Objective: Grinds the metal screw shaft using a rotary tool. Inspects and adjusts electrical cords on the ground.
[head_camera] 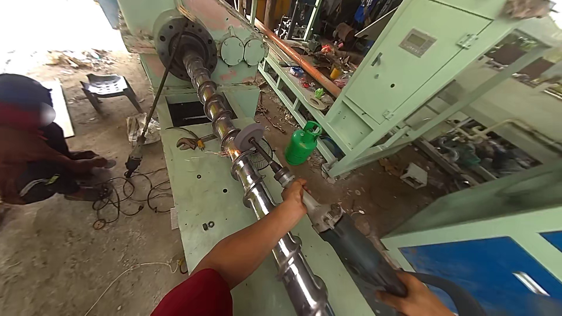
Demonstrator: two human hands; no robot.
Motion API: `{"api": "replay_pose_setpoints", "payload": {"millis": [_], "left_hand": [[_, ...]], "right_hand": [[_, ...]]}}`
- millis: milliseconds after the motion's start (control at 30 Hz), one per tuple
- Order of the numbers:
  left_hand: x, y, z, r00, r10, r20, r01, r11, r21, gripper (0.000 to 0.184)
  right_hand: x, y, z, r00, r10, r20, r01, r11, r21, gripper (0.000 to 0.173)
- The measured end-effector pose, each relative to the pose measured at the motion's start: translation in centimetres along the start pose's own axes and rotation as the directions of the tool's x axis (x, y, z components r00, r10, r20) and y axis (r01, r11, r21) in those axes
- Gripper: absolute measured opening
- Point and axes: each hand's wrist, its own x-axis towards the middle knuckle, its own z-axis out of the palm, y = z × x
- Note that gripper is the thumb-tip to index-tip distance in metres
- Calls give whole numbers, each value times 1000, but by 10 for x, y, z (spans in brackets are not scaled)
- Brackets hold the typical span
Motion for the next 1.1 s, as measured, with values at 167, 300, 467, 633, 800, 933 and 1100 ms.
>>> {"api": "replay_pose_setpoints", "payload": {"millis": [167,300,467,633,800,933,1100], "left_hand": [[-18,6,-14,998,-2,57,6,998,-69,9],[-31,11,-22,997,-1,74,8,996,-92,8],[-42,15,-31,996,14,84,-5,993,-115,8],[-47,16,-38,997,16,72,-5,990,-143,10],[-48,18,-38,996,16,84,-4,989,-146,10],[-41,18,-32,997,10,75,-1,993,-115,8],[-25,19,-19,997,-2,81,8,997,-80,7]], "right_hand": [[-20,-18,-3,999,-27,-32,23,990,-136,36],[-33,-33,-3,998,-28,-49,17,974,-224,35],[-40,-40,-2,996,-54,-72,31,957,-290,36],[-42,-44,-3,995,-60,-84,29,944,-329,36],[-43,-47,-6,991,-86,-99,45,930,-365,36],[-32,-34,-2,992,-85,-93,48,937,-347,40],[-18,-29,0,991,-65,-114,29,956,-293,39]]}}
